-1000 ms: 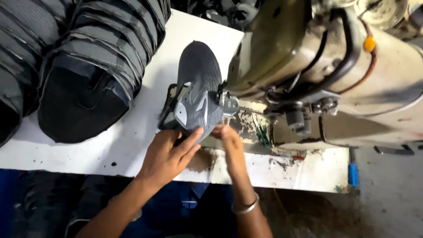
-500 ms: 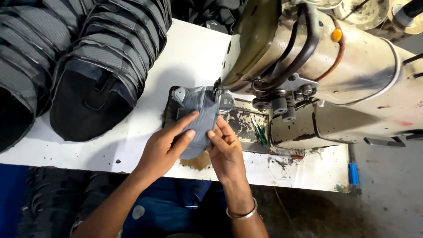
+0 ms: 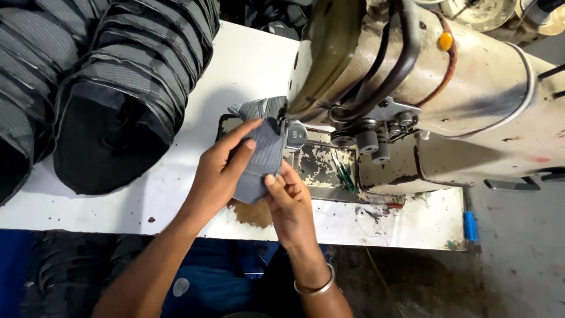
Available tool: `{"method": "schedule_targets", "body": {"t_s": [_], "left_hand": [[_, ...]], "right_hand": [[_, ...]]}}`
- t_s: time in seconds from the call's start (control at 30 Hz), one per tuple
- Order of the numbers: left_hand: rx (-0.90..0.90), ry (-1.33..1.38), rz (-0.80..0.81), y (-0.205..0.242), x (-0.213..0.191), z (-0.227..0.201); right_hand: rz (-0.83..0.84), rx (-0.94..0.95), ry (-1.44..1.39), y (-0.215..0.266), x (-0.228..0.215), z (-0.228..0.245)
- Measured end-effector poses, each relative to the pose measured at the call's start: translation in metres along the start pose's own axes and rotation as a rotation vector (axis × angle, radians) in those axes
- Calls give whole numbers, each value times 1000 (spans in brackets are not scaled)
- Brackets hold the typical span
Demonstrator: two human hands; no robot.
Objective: Stitching various grey fabric shoe components using an industrial sewing machine.
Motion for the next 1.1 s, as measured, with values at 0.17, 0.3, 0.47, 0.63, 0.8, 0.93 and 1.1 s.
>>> {"method": "schedule_targets", "body": {"t_s": [0.17, 0.3, 0.47, 0.63, 0.8, 0.93, 1.1], "left_hand": [[16, 3, -23, -12, 1, -3], [-26, -64, -67, -17, 5, -3], [308, -255, -116, -8, -6, 10], [651, -531, -51, 17, -15, 35], [448, -628, -86, 26, -7, 30], [374, -578, -115, 22, 0, 9], [141, -545, -114, 11, -2, -4]], "right_hand": [[7, -51, 157, 4, -28, -34], [-17, -63, 299, 2, -39, -49], [1, -118, 257, -6, -38, -35], [-31, -126, 277, -16, -10, -4], [-22, -175, 273, -24, -5, 5], [-4, -160, 246, -26, -18, 1], [-7, -181, 272, -6, -36, -22]]}}
Point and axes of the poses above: each hand's wrist, its own y-axis away from the middle knuckle, its own x-axis out of the palm, z = x × y, the point moved 4 cm from there along -y, towards the middle knuckle, and after that the axes turned 2 degrees about -y, right-handed, at the moved point
